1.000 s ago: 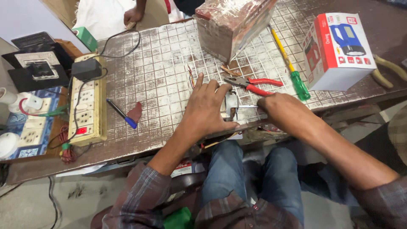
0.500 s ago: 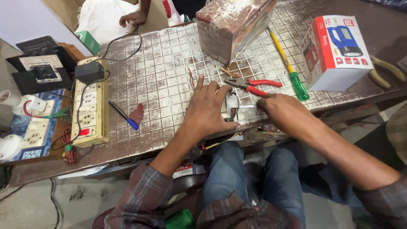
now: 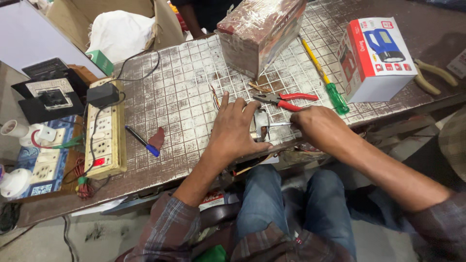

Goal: The person works on an electric motor at a workbench, holding the motor housing and using a small piece of sandpaper to sand the armature commutator. They reposition the motor repeatedly, use pliers on its parts, and continue sanding and fitting components by hand.

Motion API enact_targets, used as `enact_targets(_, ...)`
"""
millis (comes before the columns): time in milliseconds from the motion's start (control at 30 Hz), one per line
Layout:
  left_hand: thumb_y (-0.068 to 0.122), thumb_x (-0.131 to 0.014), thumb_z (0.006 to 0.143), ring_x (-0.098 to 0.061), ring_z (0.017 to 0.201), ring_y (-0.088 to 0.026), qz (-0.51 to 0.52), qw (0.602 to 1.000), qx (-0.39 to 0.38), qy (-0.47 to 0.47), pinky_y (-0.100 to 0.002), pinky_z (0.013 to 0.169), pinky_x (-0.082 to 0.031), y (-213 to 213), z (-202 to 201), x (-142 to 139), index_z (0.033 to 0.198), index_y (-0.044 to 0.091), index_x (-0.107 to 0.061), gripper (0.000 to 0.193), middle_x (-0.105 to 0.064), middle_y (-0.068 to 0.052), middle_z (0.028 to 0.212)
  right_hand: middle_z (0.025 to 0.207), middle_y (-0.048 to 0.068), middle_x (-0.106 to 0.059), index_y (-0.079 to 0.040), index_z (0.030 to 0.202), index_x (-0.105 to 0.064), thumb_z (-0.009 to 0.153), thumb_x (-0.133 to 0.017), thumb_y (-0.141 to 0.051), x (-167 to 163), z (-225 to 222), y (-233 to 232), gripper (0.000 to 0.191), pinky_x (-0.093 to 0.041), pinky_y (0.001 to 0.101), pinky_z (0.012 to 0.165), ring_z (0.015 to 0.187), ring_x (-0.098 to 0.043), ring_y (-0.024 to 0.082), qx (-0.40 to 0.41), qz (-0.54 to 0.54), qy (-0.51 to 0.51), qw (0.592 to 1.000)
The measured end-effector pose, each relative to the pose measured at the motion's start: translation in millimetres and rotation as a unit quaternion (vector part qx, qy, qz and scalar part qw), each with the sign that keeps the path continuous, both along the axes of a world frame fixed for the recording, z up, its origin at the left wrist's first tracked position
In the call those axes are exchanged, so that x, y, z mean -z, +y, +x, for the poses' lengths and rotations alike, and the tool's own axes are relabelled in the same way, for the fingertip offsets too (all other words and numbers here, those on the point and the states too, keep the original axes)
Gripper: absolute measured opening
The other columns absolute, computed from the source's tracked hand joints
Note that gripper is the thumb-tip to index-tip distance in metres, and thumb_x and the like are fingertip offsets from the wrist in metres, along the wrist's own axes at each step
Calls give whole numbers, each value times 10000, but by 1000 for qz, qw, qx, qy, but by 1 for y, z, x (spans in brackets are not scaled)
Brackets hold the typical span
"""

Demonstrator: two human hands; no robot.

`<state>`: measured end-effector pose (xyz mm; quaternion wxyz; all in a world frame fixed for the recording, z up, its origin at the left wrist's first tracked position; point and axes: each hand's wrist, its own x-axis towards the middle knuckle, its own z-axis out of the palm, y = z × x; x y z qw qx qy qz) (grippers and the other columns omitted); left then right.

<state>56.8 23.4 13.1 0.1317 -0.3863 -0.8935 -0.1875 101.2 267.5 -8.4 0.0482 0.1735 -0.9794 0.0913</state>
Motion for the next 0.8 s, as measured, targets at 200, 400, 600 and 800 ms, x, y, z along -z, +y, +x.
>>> enact_targets(200,529,-951,483,-598,1113,-374,3,1000,-4,-6,-593,1217,-240,1,0,0,1271,29,-607,995,-599,-176,1071,776,197,-699,-37,863,-700,791,-741,-155,4,2,-1,144,-527,531,693,767,-688,411,46,-16,9,999)
enact_targets(400,537,-952,472,-600,1111,-375,3,1000,-6,2,-592,1209,-243,1,0,0,1260,24,-619,999,-602,-176,1063,777,194,-697,-29,861,-680,679,-730,-84,1,3,2,197,-535,523,677,781,-691,412,-35,-7,21,999)
enact_targets(600,543,-951,488,-598,1114,-382,-17,1000,-11,-11,-587,1215,-227,2,0,-1,1269,9,-610,1006,-600,-192,1075,782,199,-697,-27,880,-680,782,-730,-88,5,2,-1,125,-527,530,668,772,-689,416,25,-13,38,999)
enact_targets(800,536,-952,488,-594,1127,-398,-12,1000,-9,-14,-579,1221,-216,1,2,-4,1286,18,-602,1014,-601,-202,1079,783,190,-704,-40,858,-695,691,-734,-74,0,2,2,175,-540,514,689,798,-701,405,-34,2,13,999)
